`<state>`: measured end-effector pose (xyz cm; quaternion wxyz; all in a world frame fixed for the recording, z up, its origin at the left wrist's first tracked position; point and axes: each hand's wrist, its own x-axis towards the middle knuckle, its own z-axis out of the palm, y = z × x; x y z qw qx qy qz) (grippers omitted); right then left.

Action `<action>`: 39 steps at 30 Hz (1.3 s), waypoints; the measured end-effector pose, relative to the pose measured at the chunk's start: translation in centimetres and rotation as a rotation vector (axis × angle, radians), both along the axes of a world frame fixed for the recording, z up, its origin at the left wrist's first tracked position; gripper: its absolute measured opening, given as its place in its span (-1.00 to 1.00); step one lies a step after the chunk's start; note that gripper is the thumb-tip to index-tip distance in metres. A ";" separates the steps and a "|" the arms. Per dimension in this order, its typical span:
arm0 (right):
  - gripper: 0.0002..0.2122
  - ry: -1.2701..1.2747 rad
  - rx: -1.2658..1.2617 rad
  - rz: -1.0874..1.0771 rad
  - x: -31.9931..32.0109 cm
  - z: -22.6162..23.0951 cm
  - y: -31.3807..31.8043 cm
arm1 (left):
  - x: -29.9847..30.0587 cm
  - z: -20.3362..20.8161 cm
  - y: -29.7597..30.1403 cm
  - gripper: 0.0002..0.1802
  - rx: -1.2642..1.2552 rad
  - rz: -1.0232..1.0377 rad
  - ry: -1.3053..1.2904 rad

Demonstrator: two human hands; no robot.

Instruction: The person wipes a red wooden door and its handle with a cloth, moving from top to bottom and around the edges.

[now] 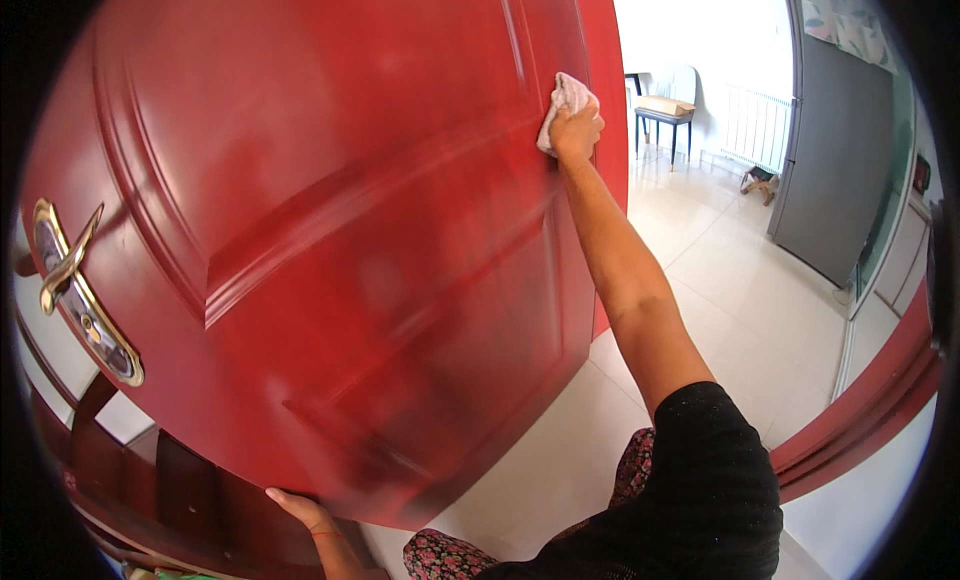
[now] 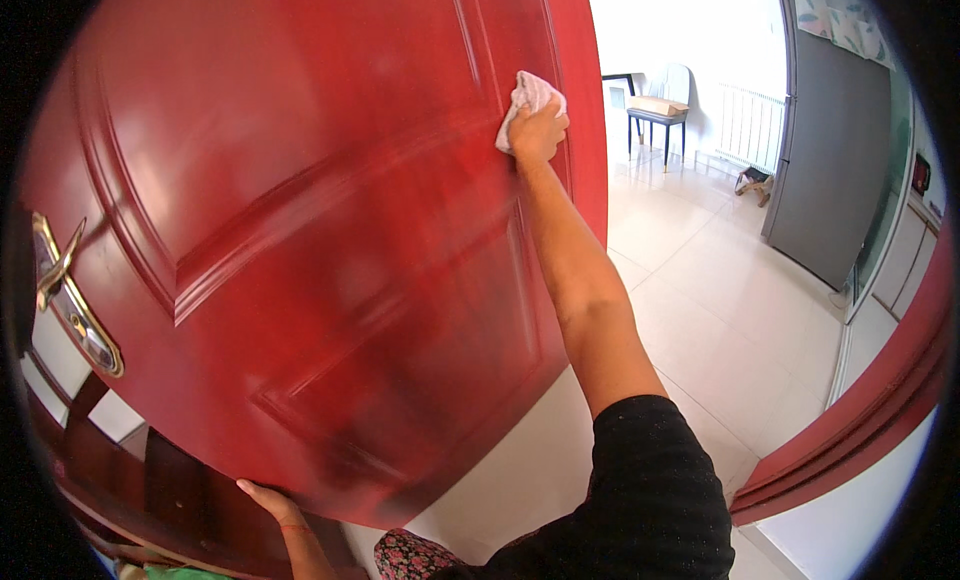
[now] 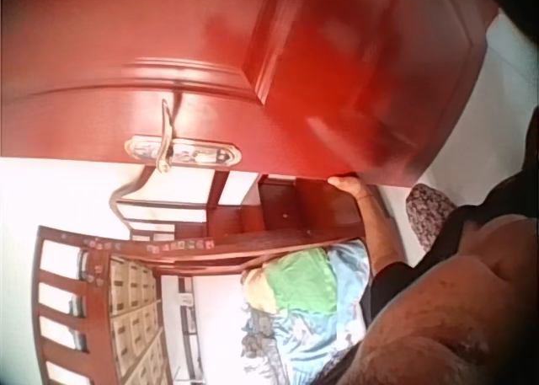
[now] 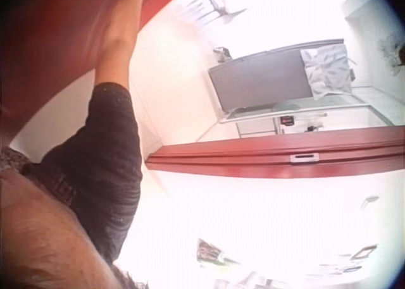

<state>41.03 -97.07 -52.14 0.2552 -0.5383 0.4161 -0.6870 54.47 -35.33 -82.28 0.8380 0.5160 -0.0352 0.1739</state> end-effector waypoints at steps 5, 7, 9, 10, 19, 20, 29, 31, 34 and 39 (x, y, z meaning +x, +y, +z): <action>-0.50 0.037 -0.480 0.090 2.2 -2.7 10.1 | 1.2 -0.8 0.8 -0.15 -0.027 -0.178 -0.142; -0.55 0.059 -0.697 0.122 3.2 -3.2 14.6 | 1.5 -0.7 1.1 -0.16 -0.005 -0.184 -0.142; -0.56 0.066 -0.891 0.138 4.4 -3.0 19.1 | 1.8 -0.6 1.5 -0.17 0.045 -0.093 -0.112; -0.56 0.067 -0.911 0.152 4.4 -2.7 21.3 | 2.1 -0.9 1.6 -0.17 0.026 -0.079 -0.106; -0.38 0.185 -1.446 0.470 6.4 -2.7 38.8 | 2.6 -4.1 3.5 -0.22 0.258 0.146 -0.147; -0.33 0.179 -1.497 0.476 6.4 -2.0 40.0 | 2.5 -3.9 2.6 -0.22 0.274 0.141 -0.175; -0.37 0.008 -1.620 0.585 8.7 -0.6 43.1 | 4.2 -3.3 2.8 -0.23 0.088 0.054 -0.111; -0.40 0.046 -1.657 0.560 8.0 -0.3 39.5 | 4.3 -3.2 2.4 -0.22 0.126 0.025 -0.148; -0.39 0.010 -1.607 0.508 6.3 0.4 31.8 | 3.5 -2.1 1.4 -0.24 0.035 -0.157 -0.128; -0.43 0.090 -1.276 0.169 2.7 -0.8 17.0 | 2.6 -0.2 -0.1 -0.23 0.087 -0.076 -0.095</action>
